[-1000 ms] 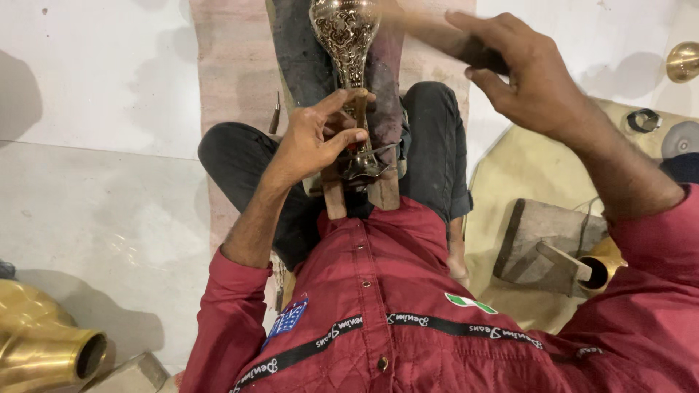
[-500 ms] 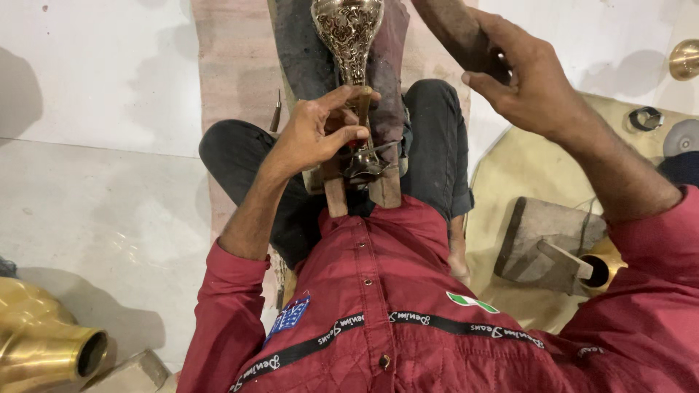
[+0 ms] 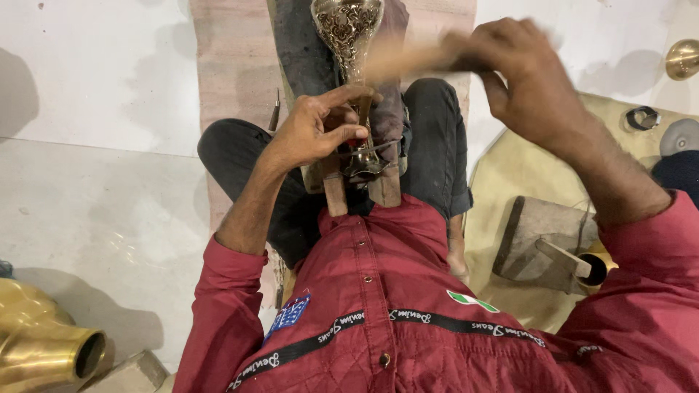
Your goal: The person sits on the floor with an ornate brass vase held in a wooden stand on their lap. They hold a small punch against the vase's surface with one hand and strike it with a wooden mallet in the other, working around the vase and repositioning it to shape and decorate the metal surface.
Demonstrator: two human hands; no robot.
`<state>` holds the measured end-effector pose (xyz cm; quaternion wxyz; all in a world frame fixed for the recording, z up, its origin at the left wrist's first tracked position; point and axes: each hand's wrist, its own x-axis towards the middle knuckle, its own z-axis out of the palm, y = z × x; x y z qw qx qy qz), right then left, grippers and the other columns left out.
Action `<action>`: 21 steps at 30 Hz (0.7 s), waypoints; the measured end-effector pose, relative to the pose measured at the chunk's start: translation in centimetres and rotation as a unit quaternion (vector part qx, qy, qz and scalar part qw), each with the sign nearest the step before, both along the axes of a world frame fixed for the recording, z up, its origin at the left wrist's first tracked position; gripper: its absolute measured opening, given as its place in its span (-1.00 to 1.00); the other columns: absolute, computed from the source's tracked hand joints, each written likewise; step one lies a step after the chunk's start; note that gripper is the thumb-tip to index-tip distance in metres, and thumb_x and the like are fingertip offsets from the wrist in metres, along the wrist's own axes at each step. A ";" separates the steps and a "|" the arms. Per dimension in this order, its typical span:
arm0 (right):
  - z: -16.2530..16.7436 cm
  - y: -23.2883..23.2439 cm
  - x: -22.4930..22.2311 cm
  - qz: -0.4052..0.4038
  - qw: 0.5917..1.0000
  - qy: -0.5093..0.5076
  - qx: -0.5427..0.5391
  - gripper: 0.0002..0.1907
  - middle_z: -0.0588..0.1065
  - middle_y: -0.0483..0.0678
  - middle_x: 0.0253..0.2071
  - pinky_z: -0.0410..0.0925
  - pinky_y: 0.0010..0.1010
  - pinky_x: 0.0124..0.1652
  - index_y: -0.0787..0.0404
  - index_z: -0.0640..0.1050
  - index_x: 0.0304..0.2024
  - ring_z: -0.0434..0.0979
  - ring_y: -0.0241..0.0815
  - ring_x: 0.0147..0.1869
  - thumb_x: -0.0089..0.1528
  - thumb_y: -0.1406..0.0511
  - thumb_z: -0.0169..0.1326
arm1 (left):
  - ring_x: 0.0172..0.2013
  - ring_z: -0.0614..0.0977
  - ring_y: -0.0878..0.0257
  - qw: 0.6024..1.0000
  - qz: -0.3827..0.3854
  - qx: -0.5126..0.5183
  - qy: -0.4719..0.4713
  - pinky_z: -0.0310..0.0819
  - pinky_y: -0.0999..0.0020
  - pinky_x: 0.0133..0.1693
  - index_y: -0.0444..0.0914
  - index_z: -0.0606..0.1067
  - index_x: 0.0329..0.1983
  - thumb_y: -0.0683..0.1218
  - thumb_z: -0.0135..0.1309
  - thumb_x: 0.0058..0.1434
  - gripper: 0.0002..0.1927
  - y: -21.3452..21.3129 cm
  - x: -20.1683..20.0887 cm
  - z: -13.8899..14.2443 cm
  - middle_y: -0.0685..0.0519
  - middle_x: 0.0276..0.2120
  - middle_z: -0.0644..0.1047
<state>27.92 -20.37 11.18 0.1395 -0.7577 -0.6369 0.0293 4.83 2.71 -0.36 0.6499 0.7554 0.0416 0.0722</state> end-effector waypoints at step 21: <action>-1.9 -1.4 -0.8 -0.053 0.996 0.058 -0.038 -0.36 0.40 0.19 0.10 0.43 -0.17 0.03 0.10 0.34 0.56 0.44 0.04 0.11 0.42 0.34 0.12 | -0.02 0.73 0.32 0.986 0.024 -0.124 -0.112 0.71 0.37 0.11 -0.16 0.39 0.43 -0.22 0.19 0.47 -0.51 -0.3 -0.3 -2.7 0.04 -0.04 0.67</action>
